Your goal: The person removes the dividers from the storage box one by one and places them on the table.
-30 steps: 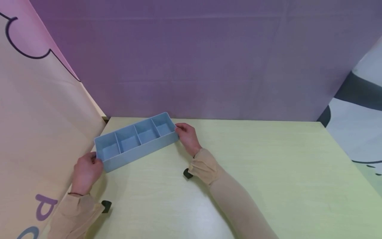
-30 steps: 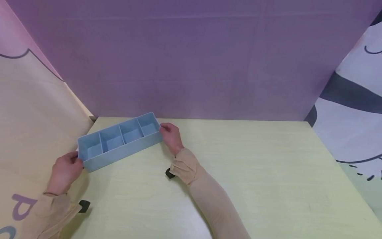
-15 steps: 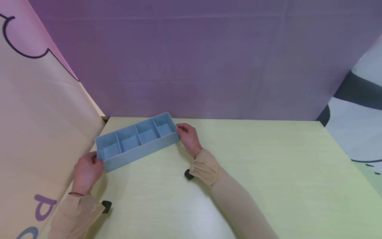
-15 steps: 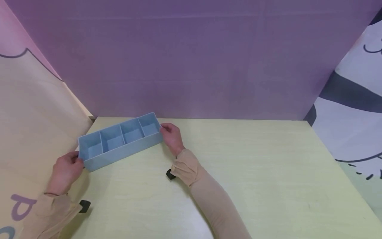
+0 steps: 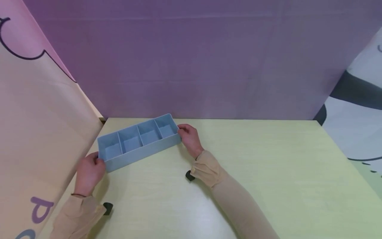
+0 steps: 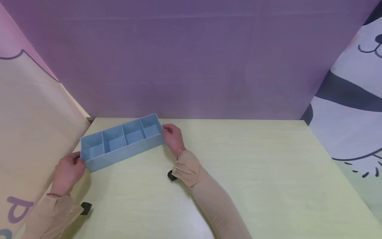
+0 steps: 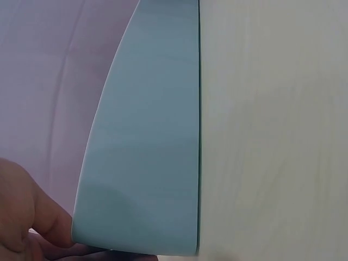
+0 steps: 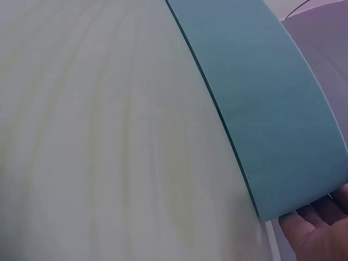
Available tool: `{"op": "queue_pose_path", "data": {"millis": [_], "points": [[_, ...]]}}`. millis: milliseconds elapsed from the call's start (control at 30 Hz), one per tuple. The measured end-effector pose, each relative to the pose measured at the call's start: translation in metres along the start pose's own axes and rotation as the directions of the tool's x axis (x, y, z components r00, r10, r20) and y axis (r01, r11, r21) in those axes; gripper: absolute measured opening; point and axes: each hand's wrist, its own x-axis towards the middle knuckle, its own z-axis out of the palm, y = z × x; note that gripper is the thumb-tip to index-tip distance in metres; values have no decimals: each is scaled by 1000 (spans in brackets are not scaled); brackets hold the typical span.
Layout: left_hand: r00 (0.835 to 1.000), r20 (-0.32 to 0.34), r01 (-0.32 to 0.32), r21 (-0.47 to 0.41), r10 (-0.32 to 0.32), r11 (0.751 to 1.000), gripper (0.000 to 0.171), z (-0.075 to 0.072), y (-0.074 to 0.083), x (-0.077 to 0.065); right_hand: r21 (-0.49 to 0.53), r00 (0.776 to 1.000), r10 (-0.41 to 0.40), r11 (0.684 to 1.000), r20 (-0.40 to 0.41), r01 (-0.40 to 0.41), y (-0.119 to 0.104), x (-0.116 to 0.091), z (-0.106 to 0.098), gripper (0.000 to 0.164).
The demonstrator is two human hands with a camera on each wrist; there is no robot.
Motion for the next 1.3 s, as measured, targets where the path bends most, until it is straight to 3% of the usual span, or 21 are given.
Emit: {"op": "queue_pose_path", "data": {"millis": [833, 1300], "points": [[1000, 18, 19, -2, -19, 1000, 47, 7, 2, 3, -49, 999, 28, 998, -35, -30, -7, -8, -11, 29], [1000, -19, 9, -18, -9, 1000, 45, 13, 4, 4, -84, 998, 62, 994, -32, -65, -12, -11, -17, 31]]}}
